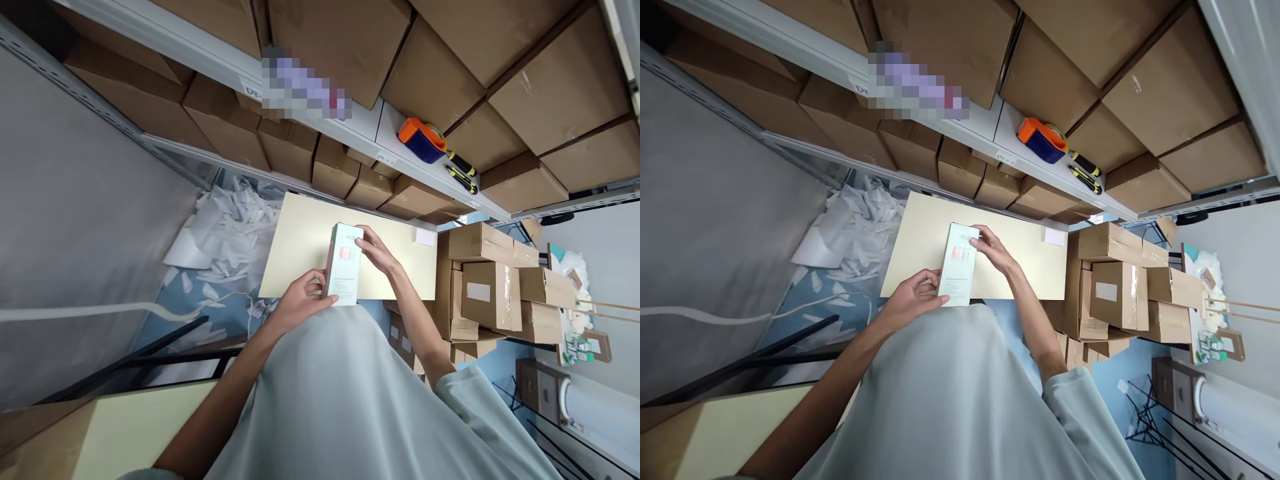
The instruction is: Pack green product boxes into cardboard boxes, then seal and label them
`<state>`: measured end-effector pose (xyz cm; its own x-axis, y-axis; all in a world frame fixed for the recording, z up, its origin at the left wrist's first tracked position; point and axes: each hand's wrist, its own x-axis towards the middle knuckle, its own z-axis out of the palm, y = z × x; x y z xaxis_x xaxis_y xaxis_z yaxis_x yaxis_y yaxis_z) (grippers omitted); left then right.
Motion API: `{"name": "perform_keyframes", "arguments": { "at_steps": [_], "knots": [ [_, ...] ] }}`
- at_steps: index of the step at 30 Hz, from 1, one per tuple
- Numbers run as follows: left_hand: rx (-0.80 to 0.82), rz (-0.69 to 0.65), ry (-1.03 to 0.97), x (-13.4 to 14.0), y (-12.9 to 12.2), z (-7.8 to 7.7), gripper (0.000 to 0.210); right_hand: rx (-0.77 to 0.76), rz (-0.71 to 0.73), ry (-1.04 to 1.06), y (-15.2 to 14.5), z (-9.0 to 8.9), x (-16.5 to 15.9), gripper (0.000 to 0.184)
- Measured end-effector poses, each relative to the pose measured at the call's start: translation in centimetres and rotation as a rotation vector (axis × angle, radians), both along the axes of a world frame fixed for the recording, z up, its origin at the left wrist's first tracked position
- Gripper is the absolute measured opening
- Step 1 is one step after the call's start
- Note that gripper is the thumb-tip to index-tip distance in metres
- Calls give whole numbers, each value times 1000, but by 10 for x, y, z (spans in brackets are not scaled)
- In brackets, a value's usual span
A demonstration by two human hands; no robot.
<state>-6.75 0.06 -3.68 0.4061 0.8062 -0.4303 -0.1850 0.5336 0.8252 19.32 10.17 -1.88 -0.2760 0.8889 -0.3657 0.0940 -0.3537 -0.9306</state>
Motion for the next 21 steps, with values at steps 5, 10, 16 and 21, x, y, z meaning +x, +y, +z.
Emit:
{"name": "perform_keyframes", "arguments": {
  "at_steps": [5, 10, 16, 21],
  "knots": [
    [57, 73, 182, 0, -3, -28, 53, 127, 40, -124, 16, -19, -23, 54],
    [345, 100, 788, -14, 10, -57, 31, 141, -102, -322, 23, -60, -54, 61],
    [517, -33, 1034, -26, 32, -94, 26, 46, -133, -319, 44, -116, -86, 74],
    [456, -42, 1091, -22, 56, -129, 31, -30, -162, -255, 82, -163, -109, 73]
  ]
}}
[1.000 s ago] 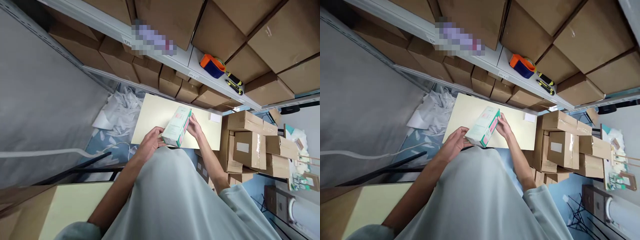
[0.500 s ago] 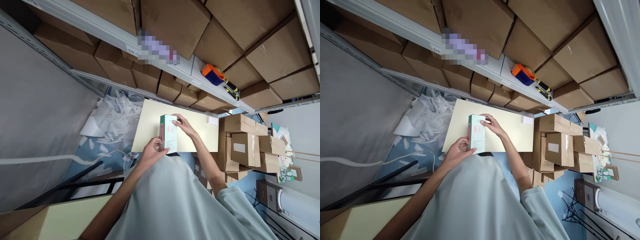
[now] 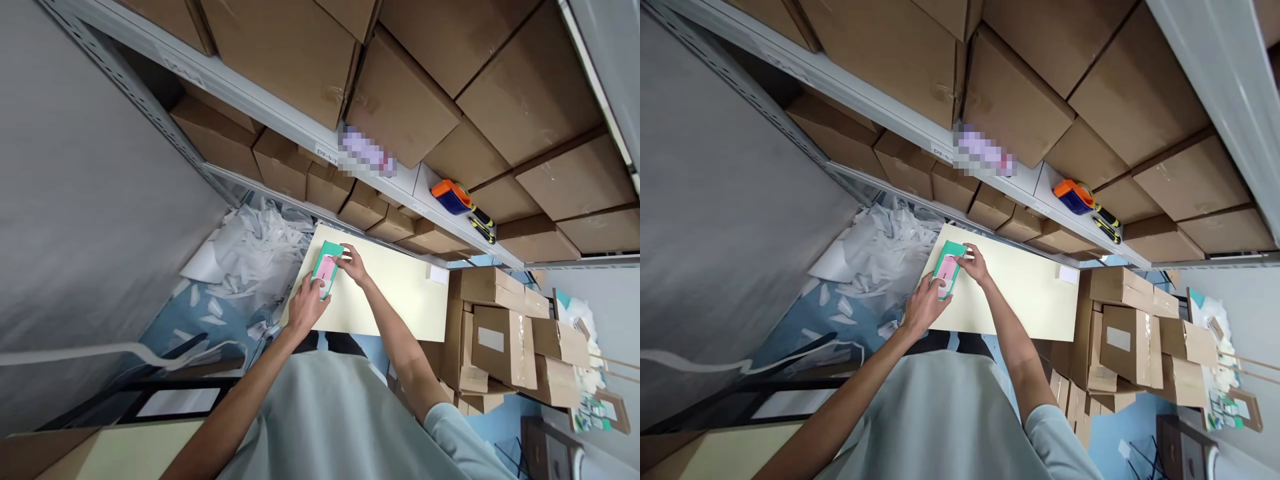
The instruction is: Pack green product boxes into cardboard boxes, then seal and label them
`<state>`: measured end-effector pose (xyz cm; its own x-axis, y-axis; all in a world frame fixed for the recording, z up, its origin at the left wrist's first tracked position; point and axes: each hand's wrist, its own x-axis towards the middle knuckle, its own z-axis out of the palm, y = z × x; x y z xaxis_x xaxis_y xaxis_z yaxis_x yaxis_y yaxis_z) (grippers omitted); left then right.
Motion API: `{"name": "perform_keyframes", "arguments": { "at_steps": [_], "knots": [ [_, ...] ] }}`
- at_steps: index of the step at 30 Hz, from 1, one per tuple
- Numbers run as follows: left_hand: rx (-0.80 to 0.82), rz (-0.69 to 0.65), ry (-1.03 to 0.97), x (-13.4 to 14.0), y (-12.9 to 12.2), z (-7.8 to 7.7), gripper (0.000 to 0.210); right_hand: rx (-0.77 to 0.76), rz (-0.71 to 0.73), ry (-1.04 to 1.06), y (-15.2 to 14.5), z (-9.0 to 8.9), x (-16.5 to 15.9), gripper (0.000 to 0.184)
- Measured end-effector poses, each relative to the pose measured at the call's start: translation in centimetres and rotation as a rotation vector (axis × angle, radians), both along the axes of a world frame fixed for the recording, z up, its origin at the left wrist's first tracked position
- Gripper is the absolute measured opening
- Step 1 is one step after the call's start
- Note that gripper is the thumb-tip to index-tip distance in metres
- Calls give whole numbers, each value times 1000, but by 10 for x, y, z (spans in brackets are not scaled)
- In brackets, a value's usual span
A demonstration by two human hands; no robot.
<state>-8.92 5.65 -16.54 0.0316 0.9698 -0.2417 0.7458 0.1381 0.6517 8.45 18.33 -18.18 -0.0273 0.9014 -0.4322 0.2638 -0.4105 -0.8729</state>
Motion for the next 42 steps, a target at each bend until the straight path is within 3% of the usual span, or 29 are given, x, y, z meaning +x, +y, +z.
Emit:
{"name": "perform_keyframes", "arguments": {
  "at_steps": [5, 9, 12, 15, 23, 29, 37, 42],
  "knots": [
    [-79, 43, 10, 11, 33, -24, 33, -79, -116, -55, 24, -31, -22, 75],
    [-68, 72, -36, 14, 42, -30, 30, -83, -122, -122, 28, -29, -27, 84],
    [2, 109, -101, 11, 37, -25, 24, -41, -128, -170, 22, -12, -21, 84],
    [96, 190, -173, 2, 23, -11, 20, 33, -101, -187, 7, 17, -13, 77],
    [278, 567, -257, -11, -35, 35, 26, 179, 145, -94, -55, 95, 17, 63],
    [367, 839, -249, -12, -112, 71, 25, 145, 432, 53, -94, 124, 16, 61],
    [387, 1249, -180, 6, -275, 117, 25, -42, 959, 212, -187, 124, -17, 51],
    [444, 1557, -74, 23, -369, 141, 25, -105, 1195, 244, -236, 130, -49, 50]
  ]
}}
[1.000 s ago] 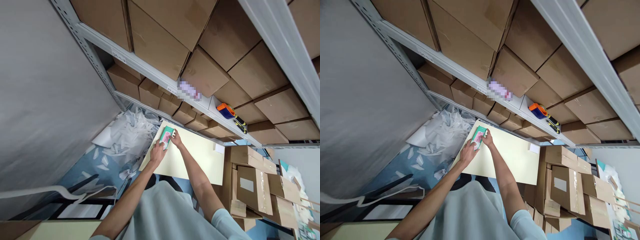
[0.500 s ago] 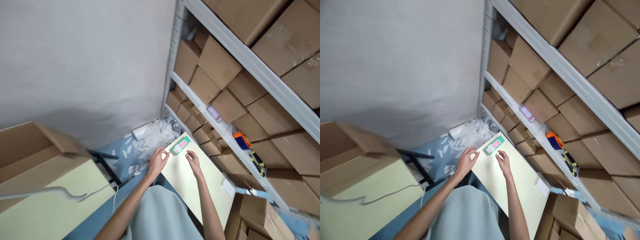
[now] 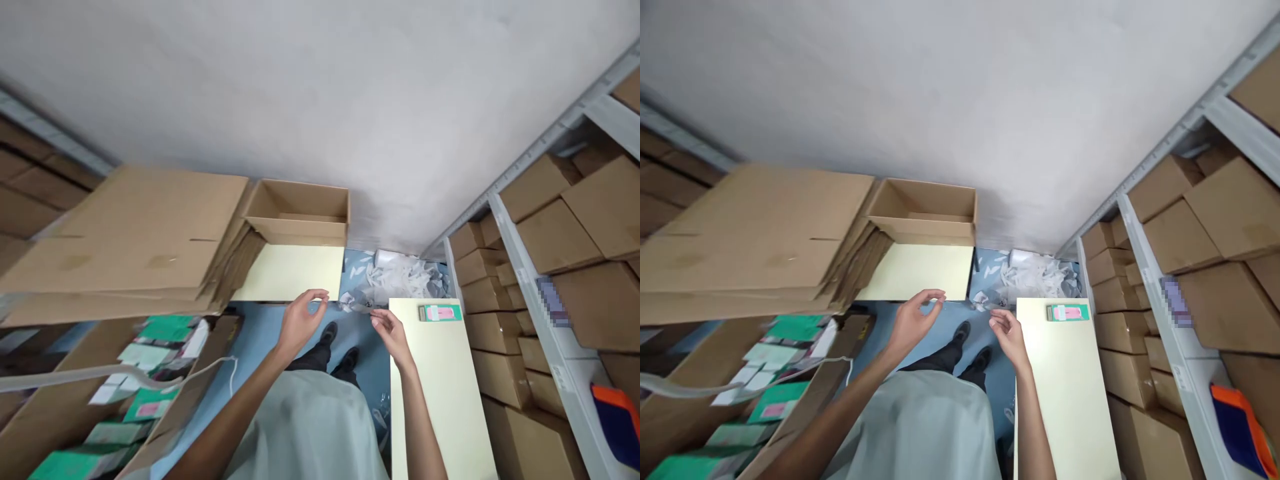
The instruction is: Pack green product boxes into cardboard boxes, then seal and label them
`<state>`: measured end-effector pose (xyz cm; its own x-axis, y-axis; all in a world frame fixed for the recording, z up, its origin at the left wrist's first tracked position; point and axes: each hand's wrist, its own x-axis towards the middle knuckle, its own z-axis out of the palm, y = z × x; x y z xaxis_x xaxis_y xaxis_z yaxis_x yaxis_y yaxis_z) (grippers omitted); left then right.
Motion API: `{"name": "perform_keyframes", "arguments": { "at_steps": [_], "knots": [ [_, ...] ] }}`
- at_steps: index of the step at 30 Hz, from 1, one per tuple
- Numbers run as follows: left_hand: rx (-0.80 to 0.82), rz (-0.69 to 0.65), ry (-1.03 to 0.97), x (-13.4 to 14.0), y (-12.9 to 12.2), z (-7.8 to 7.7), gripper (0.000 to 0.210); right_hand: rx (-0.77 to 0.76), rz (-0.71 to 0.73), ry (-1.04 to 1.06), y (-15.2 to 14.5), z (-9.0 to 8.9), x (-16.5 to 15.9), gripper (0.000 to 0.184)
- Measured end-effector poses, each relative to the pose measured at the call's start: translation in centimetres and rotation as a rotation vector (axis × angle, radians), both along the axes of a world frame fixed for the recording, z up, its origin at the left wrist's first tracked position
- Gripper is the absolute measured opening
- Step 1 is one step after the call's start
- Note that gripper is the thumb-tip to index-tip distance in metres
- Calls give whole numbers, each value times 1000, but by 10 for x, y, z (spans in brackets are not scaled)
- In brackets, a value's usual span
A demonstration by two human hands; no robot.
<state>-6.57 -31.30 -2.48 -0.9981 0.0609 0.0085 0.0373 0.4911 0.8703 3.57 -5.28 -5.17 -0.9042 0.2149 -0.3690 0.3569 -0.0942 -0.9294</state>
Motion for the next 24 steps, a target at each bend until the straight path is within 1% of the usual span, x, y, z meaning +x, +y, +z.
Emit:
{"name": "perform_keyframes", "arguments": {
  "at_steps": [3, 5, 7, 10, 13, 16, 19, 22, 24],
  "knots": [
    [2, 188, -2, 3, -48, 4, 28, 18, 98, 18, -26, 9, -22, 51],
    [28, 294, -14, 3, -76, 1, 30, 34, 161, 28, -47, 15, -37, 51],
    [77, 370, -29, 1, -104, -4, 32, 43, 226, 38, -74, 20, -51, 51],
    [167, 446, -49, 1, -152, -13, 33, 42, 337, 49, -132, 23, -75, 49],
    [237, 519, -58, 5, -213, -22, 35, 37, 463, 47, -207, 20, -104, 48],
    [313, 601, -53, 10, -282, -34, 34, 28, 567, 42, -288, 11, -136, 47],
    [408, 671, -54, 10, -346, -52, 31, 36, 631, 23, -362, -6, -169, 46],
    [560, 724, -92, -1, -393, -75, 36, 121, 614, 4, -420, -28, -198, 44],
    [700, 763, -137, -13, -414, -91, 43, 215, 557, 12, -447, -44, -212, 44]
  ]
}}
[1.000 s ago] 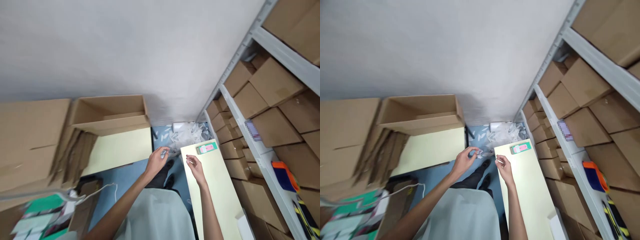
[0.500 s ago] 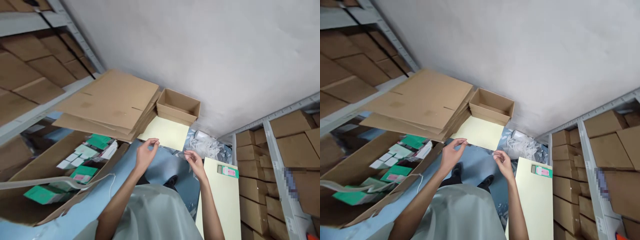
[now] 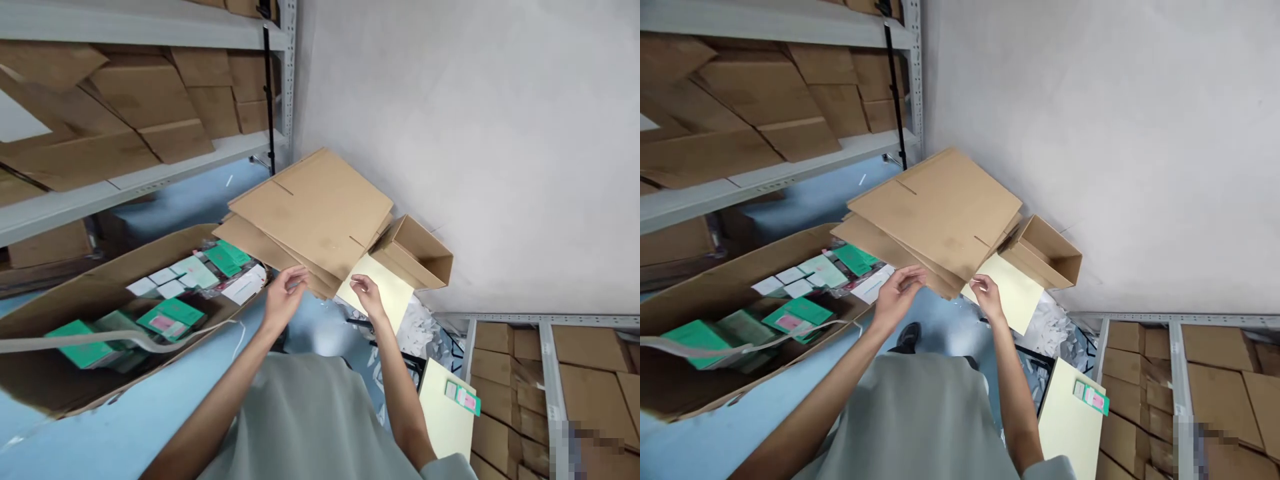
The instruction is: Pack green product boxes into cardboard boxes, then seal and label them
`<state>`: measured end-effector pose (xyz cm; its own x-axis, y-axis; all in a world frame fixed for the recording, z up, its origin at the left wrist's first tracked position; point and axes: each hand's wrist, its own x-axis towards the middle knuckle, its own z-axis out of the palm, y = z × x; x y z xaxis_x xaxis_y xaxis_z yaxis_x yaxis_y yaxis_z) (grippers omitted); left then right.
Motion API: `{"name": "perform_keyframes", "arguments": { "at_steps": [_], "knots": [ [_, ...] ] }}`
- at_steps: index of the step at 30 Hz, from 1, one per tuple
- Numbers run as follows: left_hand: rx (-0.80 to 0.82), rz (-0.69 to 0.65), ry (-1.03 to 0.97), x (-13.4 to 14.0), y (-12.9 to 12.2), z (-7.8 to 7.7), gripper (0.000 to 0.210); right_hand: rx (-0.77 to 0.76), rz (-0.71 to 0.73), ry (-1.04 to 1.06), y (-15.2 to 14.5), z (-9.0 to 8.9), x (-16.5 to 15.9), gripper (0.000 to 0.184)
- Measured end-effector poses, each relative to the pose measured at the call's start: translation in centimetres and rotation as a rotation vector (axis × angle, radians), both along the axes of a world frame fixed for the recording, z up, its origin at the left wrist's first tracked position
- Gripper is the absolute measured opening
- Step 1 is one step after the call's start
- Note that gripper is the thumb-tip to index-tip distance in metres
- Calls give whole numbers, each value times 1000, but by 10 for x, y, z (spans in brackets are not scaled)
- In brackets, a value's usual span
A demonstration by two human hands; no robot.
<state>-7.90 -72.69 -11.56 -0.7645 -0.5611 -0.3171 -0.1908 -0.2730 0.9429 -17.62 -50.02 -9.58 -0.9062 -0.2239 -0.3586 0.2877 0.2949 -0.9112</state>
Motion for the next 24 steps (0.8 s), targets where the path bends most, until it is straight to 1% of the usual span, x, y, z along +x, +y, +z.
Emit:
{"name": "perform_keyframes", "arguments": {
  "at_steps": [2, 4, 6, 9, 12, 17, 21, 24],
  "knots": [
    [161, 46, -21, -14, -12, -15, 51, 86, -90, 22, -21, -16, -10, 46],
    [285, 78, -47, -27, -18, -29, 54, 147, -201, -11, -35, -30, -16, 48],
    [353, 91, -61, -38, -19, -39, 50, 173, -280, -64, -44, -42, -19, 49],
    [429, 102, -65, -48, -17, -48, 41, 166, -311, -103, -51, -49, -22, 49],
    [508, 112, -73, -53, -15, -48, 34, 128, -325, -111, -53, -45, -24, 51],
    [652, 160, -77, -68, -22, -41, 33, 21, -242, -136, -60, -24, -23, 48],
    [748, 268, -72, -91, -42, -28, 32, -36, -196, -103, -73, -6, -17, 45],
    [767, 346, -61, -106, -62, -13, 27, -67, -158, -69, -81, 5, -12, 46]
  ]
}}
